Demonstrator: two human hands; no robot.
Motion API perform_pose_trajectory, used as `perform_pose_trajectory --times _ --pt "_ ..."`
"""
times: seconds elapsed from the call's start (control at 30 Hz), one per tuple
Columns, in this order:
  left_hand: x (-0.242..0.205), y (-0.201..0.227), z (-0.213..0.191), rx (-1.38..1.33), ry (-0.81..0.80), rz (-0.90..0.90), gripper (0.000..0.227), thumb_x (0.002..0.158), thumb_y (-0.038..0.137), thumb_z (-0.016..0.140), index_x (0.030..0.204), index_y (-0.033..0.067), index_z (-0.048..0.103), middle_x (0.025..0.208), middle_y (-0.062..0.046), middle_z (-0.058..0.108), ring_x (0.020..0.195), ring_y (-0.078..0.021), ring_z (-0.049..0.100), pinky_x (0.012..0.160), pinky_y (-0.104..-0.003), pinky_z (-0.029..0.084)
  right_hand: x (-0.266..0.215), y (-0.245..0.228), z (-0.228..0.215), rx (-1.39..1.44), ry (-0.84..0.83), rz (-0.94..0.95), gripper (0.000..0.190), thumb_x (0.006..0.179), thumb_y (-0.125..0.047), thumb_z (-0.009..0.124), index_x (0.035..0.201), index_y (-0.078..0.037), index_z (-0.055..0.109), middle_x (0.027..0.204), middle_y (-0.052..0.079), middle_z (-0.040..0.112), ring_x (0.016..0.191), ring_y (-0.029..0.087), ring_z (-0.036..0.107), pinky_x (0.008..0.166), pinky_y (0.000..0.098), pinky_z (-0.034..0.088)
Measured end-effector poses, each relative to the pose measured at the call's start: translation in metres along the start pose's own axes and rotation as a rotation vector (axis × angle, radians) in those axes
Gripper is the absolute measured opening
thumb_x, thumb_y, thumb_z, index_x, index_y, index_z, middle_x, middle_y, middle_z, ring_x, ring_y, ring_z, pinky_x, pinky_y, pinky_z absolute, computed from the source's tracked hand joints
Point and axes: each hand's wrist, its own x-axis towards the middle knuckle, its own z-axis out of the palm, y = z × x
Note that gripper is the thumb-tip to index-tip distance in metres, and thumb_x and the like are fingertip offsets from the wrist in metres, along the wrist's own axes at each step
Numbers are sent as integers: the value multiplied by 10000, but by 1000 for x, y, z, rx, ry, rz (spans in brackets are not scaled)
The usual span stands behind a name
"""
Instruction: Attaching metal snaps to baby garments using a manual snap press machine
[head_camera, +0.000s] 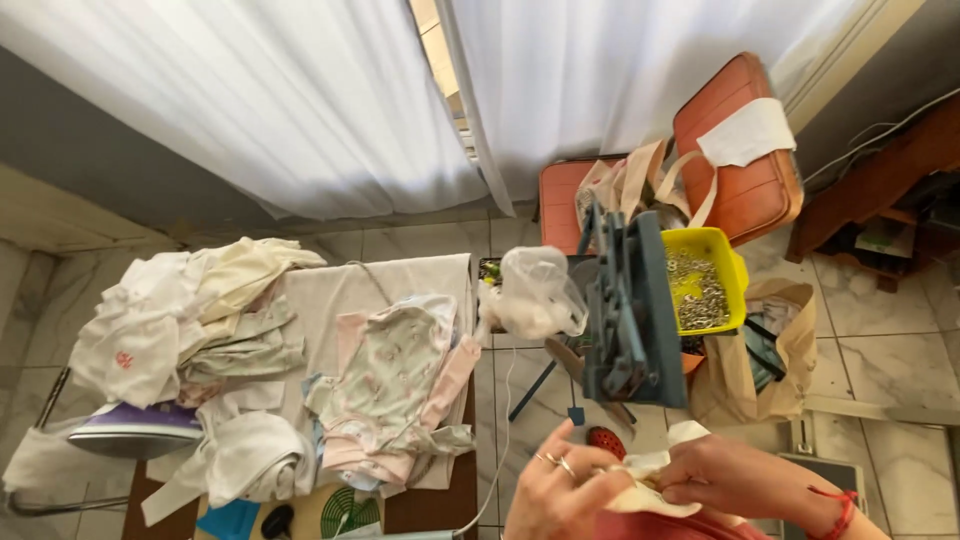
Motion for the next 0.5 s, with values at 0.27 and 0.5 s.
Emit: perform_pose_trajectory --times 0.27,0.5 --pt "10 27 42 -144 17 -118 257 711 -98 390 823 61 558 716 20 573 550 -150 544 795 -386 518 30 51 -92 -100 986 13 137 786 -135 557 835 -72 668 824 57 647 728 179 585 685 317 460" --pt "9 41 36 -151 137 -213 43 815 124 582 814 117 540 773 87 596 572 -110 568 775 -439 535 111 88 -121 -399 1024 207 183 760 -217 580 867 -90 658 836 123 541 843 297 546 548 426 479"
